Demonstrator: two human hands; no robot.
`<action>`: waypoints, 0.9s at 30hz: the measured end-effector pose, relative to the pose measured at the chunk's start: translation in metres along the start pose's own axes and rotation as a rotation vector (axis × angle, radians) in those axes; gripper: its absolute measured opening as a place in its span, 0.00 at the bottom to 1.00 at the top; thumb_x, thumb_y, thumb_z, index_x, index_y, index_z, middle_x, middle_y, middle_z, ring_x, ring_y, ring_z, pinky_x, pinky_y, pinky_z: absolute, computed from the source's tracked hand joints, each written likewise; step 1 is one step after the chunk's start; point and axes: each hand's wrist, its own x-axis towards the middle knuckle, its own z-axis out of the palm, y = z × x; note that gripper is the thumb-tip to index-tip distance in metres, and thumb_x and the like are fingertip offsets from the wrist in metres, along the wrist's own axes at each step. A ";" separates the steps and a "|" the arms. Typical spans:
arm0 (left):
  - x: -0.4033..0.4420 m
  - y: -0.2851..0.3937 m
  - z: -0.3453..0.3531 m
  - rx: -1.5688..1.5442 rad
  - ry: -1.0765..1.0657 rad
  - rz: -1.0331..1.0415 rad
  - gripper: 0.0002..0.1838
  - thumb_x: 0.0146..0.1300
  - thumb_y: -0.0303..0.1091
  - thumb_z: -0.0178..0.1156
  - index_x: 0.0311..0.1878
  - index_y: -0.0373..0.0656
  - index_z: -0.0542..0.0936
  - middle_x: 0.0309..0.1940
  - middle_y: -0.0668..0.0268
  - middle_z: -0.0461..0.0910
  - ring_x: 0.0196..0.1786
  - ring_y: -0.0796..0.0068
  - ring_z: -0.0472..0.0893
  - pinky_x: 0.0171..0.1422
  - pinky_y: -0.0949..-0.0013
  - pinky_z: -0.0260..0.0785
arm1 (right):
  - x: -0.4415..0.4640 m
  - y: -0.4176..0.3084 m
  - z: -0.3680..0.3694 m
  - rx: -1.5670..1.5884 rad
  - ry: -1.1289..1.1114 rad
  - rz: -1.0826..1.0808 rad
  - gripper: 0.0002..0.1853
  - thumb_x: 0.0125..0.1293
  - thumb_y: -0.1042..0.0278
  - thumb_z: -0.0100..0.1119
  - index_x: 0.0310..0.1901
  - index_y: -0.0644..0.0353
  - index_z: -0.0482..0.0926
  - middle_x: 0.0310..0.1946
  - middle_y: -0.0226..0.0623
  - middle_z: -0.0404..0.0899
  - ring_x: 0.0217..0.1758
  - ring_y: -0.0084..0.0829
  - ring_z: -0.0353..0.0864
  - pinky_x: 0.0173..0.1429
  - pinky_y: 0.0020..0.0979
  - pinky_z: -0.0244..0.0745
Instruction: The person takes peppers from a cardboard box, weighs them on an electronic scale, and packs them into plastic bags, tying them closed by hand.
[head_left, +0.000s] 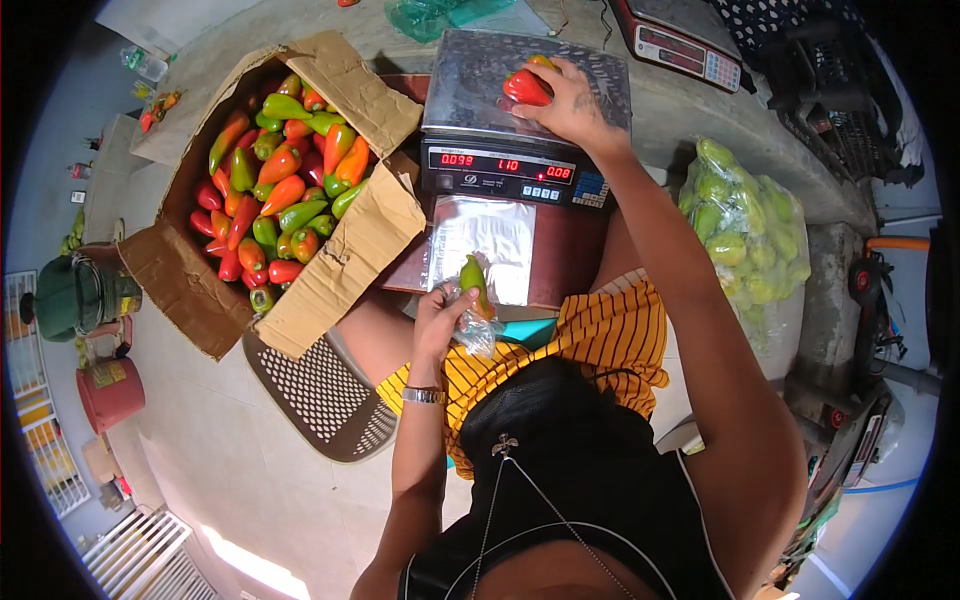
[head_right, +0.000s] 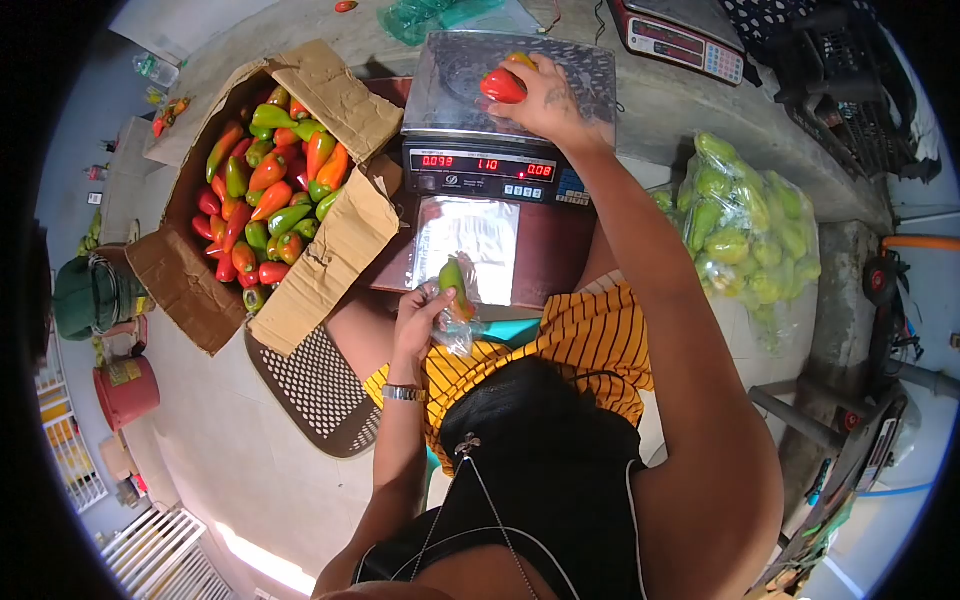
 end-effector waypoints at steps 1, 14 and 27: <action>0.000 -0.001 0.000 -0.007 -0.001 0.003 0.10 0.69 0.36 0.73 0.42 0.40 0.86 0.28 0.77 0.80 0.25 0.88 0.70 0.29 0.79 0.61 | -0.002 -0.001 -0.001 -0.009 0.014 -0.015 0.43 0.50 0.42 0.82 0.69 0.43 0.80 0.75 0.60 0.65 0.78 0.59 0.64 0.80 0.49 0.64; 0.008 -0.010 -0.003 -0.068 -0.023 0.022 0.10 0.70 0.35 0.72 0.46 0.39 0.86 0.33 0.75 0.84 0.27 0.89 0.73 0.30 0.79 0.63 | -0.205 -0.101 0.014 0.690 -0.326 0.099 0.20 0.64 0.65 0.78 0.54 0.61 0.83 0.44 0.39 0.87 0.43 0.27 0.87 0.49 0.30 0.83; 0.000 -0.002 -0.003 -0.196 -0.108 0.049 0.11 0.75 0.33 0.66 0.51 0.36 0.86 0.35 0.69 0.86 0.31 0.83 0.80 0.37 0.76 0.76 | -0.230 -0.106 0.065 0.953 -0.542 0.385 0.22 0.64 0.60 0.75 0.53 0.67 0.81 0.41 0.40 0.86 0.43 0.31 0.87 0.45 0.32 0.81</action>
